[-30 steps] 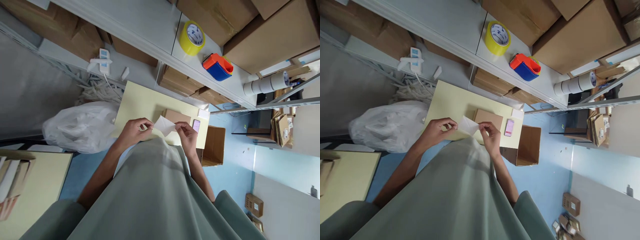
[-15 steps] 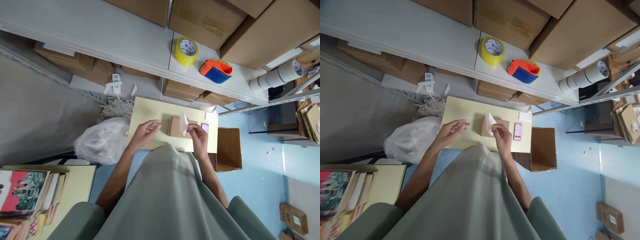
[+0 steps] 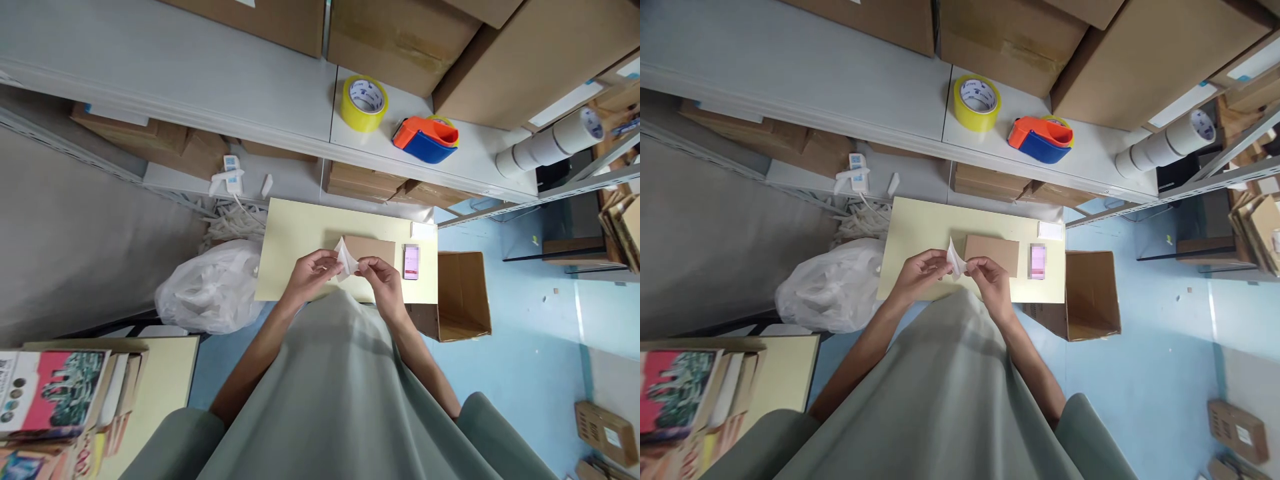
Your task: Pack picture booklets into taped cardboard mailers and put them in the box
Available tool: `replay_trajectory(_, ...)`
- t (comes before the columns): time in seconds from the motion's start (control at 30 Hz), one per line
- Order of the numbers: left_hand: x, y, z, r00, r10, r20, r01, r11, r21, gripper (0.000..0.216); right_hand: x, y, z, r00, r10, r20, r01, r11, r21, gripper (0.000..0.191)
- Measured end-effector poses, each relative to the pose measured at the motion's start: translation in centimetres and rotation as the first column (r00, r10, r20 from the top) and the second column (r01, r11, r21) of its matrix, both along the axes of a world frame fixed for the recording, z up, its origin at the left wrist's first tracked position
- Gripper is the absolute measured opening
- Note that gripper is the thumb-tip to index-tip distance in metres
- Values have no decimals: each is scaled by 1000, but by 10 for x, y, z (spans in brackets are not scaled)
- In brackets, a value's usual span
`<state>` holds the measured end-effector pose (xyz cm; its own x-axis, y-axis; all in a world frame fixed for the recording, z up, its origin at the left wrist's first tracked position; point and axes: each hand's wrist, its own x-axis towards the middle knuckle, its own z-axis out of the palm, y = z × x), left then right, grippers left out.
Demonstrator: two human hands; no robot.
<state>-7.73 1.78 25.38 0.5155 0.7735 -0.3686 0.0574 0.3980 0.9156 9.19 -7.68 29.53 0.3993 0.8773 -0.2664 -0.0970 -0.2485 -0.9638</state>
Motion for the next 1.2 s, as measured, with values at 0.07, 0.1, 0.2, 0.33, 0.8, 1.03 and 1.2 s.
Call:
replay_trajectory(0.07,-1,-2,-2,1000,9,-12,-9,1000,3,53,-1,-1,-3,1000,11,-23,-11,1000,-1,29)
replay_trajectory(0.1,-2,-2,-5,1000,19,-20,-19,1000,7,53,-2,-2,-4,1000,6,-25,-6,1000,0,30)
replay_trajectory(0.2,-11,3,-23,994,83,-67,-81,996,27,53,0,-2,-4,998,-55,1,55,998,4,32)
replay_trajectory(0.33,-44,24,-71,938,270,-220,-246,961,129,54,8,-5,-4,984,-174,38,174,985,7,34)
replay_trajectory(0.8,-171,95,-86,648,723,-239,-617,682,391,83,23,-20,-13,978,-204,34,204,979,6,32)
replay_trajectory(1.03,-33,27,-46,865,458,-207,-413,882,225,78,44,-30,-15,980,-150,128,144,988,50,33)
replay_trajectory(1.2,64,-39,1,963,197,-185,-166,972,169,50,68,-45,-19,966,-119,228,97,990,103,29)
